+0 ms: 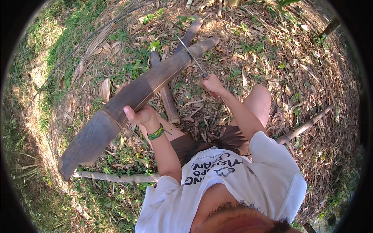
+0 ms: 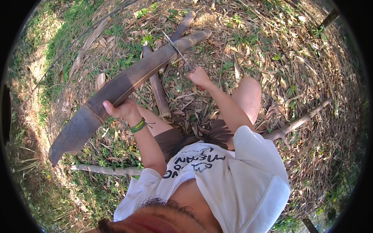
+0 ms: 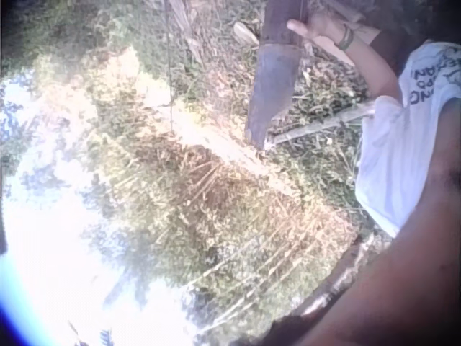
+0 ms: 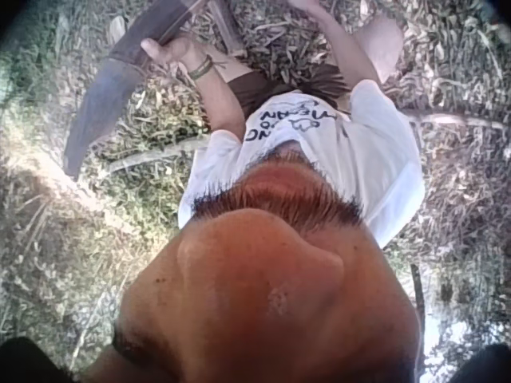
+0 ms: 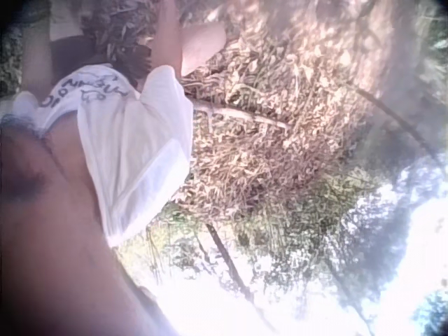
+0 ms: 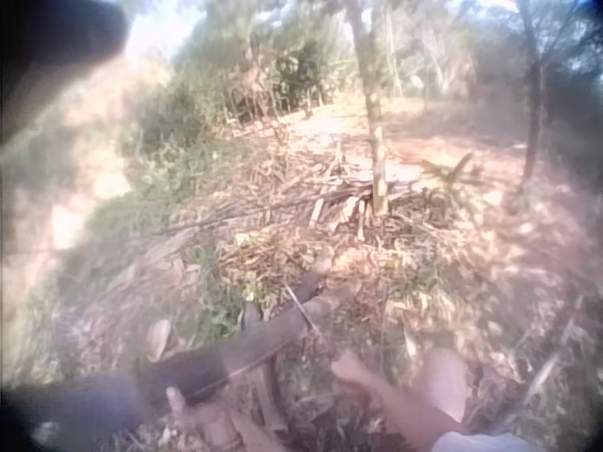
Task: The person splits a section of bamboo into longitudinal pieces using a machete while sitting on the ground outdoors.
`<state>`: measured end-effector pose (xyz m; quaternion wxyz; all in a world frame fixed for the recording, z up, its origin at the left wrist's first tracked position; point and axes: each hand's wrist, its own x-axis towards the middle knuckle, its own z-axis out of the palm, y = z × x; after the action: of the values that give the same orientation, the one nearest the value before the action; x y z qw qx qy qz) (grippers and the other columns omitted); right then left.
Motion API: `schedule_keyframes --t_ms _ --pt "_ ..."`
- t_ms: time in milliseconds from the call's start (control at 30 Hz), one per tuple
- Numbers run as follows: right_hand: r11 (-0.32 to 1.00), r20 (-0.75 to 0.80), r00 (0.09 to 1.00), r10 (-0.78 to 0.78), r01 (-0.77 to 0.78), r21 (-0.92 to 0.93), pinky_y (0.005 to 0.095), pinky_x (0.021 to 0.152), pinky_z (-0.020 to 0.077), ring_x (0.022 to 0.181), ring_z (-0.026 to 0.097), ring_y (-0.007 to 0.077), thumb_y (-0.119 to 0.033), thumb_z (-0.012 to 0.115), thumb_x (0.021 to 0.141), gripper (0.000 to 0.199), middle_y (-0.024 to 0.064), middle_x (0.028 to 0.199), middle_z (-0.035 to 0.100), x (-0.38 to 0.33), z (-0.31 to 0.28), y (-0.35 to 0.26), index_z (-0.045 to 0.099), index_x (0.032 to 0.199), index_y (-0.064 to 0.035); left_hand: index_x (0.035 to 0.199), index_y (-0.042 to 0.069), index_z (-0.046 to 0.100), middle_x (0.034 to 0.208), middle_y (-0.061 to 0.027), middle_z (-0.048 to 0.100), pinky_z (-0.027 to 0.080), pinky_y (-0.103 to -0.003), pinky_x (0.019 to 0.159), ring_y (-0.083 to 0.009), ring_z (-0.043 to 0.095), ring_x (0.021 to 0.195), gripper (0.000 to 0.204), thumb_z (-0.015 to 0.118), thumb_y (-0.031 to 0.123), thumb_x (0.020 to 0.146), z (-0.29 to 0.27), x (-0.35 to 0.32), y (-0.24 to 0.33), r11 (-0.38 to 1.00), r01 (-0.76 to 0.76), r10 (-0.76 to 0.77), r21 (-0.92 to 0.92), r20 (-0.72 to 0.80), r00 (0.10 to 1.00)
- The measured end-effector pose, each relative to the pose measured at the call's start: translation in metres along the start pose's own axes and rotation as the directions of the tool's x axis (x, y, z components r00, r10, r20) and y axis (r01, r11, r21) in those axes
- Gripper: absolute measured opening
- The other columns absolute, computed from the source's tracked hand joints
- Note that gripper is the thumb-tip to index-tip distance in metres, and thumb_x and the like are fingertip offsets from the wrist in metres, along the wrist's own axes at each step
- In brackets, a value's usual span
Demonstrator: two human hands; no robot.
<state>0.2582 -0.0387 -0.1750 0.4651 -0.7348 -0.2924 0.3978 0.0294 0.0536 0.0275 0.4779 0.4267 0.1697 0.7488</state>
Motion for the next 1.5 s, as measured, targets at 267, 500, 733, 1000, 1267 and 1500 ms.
schedule_keyframes --t_ms 267,500,733,1000,1267,1500 --pt "0.909 0.486 0.856 0.175 -0.33 0.254 0.0268 0.042 0.029 0.044 0.036 0.008 -0.002 0.066 0.081 0.024 -0.0046 0.055 0.039 -0.052 -0.077 -0.08 0.046 0.07 -0.0106 0.141 0.003 0.043 0.128 -0.0202 0.056 0.045 -0.051 0.107 -0.0339 0.056 0.122 0.083 0.078 0.047 0.079 0.029 -0.02 0.073 0.995 -0.068 0.071 -0.078 0.042 0.997" --pt "0.942 0.385 0.919 0.086 -0.201 0.269 0.0289 0.045 0.0322 0.045 0.037 0.0094 -0.02 0.075 0.087 0.036 -0.0042 0.058 0.043 -0.034 -0.081 -0.076 0.044 0.068 -0.0125 0.135 0.001 0.045 0.119 -0.0224 0.059 0.048 -0.055 0.105 -0.0382 0.06 0.115 0.098 0.087 0.054 0.064 0.032 0.05 0.066 0.97 -0.202 0.243 -0.135 0.518 0.82" --pt "0.955 -0.127 0.95 -0.284 0.269 -0.12 0.0321 0.05 0.0366 0.052 0.045 0.0095 -0.031 0.078 0.086 0.04 -0.0011 0.057 0.051 -0.021 -0.033 -0.084 0.05 0.07 -0.0079 0.129 -0.002 0.051 0.118 -0.0192 0.061 0.051 -0.047 0.099 -0.0308 0.062 0.11 0.073 0.073 0.041 0.075 0.045 0.047 0.051 0.998 -0.064 0.064 0.021 -0.014 0.998" --pt "0.991 -0.044 0.993 -0.107 0.11 0.079 0.0337 0.052 0.0361 0.048 0.048 0.0129 -0.025 0.074 0.085 0.04 0.0012 0.057 0.054 -0.006 -0.033 -0.046 0.051 0.059 -0.0062 0.131 0.0 0.049 0.121 -0.0203 0.059 0.049 -0.048 0.102 -0.0336 0.06 0.113 0.077 0.071 0.041 0.07 0.018 0.065 0.029 0.994 -0.04 0.074 -0.105 0.339 0.938" --pt "0.429 -0.406 0.449 -0.796 0.891 0.146 0.0289 0.042 0.0367 0.049 0.047 0.0083 -0.016 0.07 0.094 0.032 0.0009 0.057 0.05 -0.096 -0.132 -0.298 0.054 0.068 -0.0042 0.133 0.002 0.045 0.121 -0.022 0.057 0.045 -0.053 0.105 -0.0377 0.058 0.114 0.081 0.072 0.043 0.069 0.026 0.063 0.027 0.989 -0.126 0.149 -0.082 0.438 0.886" --pt "0.935 -0.416 0.852 -0.318 0.355 0.011 0.032 0.05 0.0354 0.048 0.043 0.0121 -0.014 0.066 0.087 0.028 0.0 0.056 0.051 -0.023 -0.039 -0.12 0.051 0.064 -0.0072 0.131 0.001 0.047 0.121 -0.0215 0.057 0.045 -0.052 0.105 -0.0368 0.058 0.114 0.081 0.072 0.046 0.068 0.031 0.067 0.024 0.982 -0.15 0.187 -0.116 0.469 0.863"
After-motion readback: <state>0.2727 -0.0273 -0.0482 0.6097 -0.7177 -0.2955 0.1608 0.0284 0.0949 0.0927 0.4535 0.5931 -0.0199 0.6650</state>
